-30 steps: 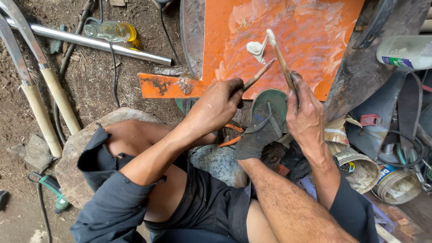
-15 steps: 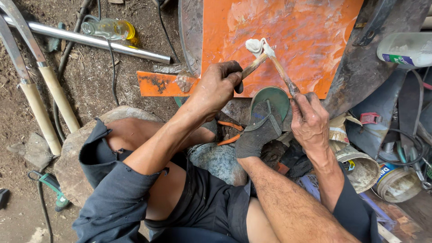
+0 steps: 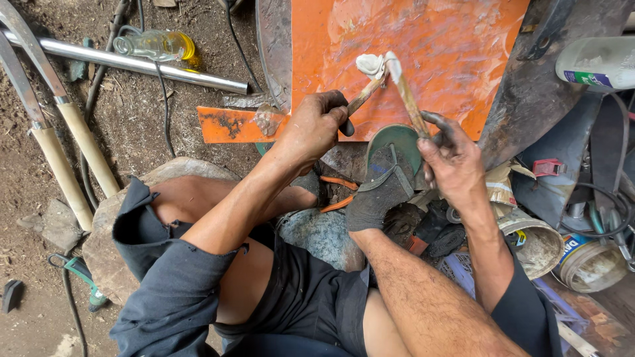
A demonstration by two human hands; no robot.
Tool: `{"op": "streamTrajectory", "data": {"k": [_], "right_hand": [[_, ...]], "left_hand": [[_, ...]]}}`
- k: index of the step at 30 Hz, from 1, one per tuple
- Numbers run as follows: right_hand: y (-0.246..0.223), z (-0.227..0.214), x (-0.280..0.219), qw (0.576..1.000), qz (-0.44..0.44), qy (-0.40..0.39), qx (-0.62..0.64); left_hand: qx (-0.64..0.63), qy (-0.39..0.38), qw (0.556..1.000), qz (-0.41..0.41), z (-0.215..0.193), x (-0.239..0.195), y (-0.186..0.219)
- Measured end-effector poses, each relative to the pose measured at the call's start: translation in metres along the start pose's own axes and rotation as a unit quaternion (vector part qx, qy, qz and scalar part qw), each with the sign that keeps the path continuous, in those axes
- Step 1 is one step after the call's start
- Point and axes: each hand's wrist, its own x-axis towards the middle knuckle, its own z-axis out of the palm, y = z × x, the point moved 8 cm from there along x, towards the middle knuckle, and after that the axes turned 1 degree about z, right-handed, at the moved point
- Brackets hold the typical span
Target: The person scoops white paste from a can onto an orange board, then adds red paste from another can. Using two wooden sticks, they mix the pastes together on the board until a uniform pink color is achieved.
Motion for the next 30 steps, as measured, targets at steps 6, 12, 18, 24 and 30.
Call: {"op": "streamTrajectory", "data": {"k": [6,12,18,24,30], "right_hand": [[-0.045,0.019,-0.018,0.914,-0.302,0.071,-0.262],[-0.016,0.017,-0.006,0.912,-0.256,0.098,-0.307],[-0.004,-0.008,0.017,0.98,-0.082,0.06,-0.174],[-0.02,-0.001,-0.014,0.964,-0.119,0.11,-0.21],[0.014,0.007,-0.002,0.984,0.048,0.047,0.163]], "left_hand": [[0.103,0.024,0.994,0.028,-0.003,-0.004,0.007],[0.137,0.02,0.989,0.047,-0.002,-0.004,0.01],[0.122,0.029,0.99,0.061,-0.003,-0.019,0.024],[-0.012,0.001,1.0,-0.028,0.006,-0.027,0.006],[-0.202,-0.002,0.976,-0.087,0.023,-0.026,-0.011]]}}
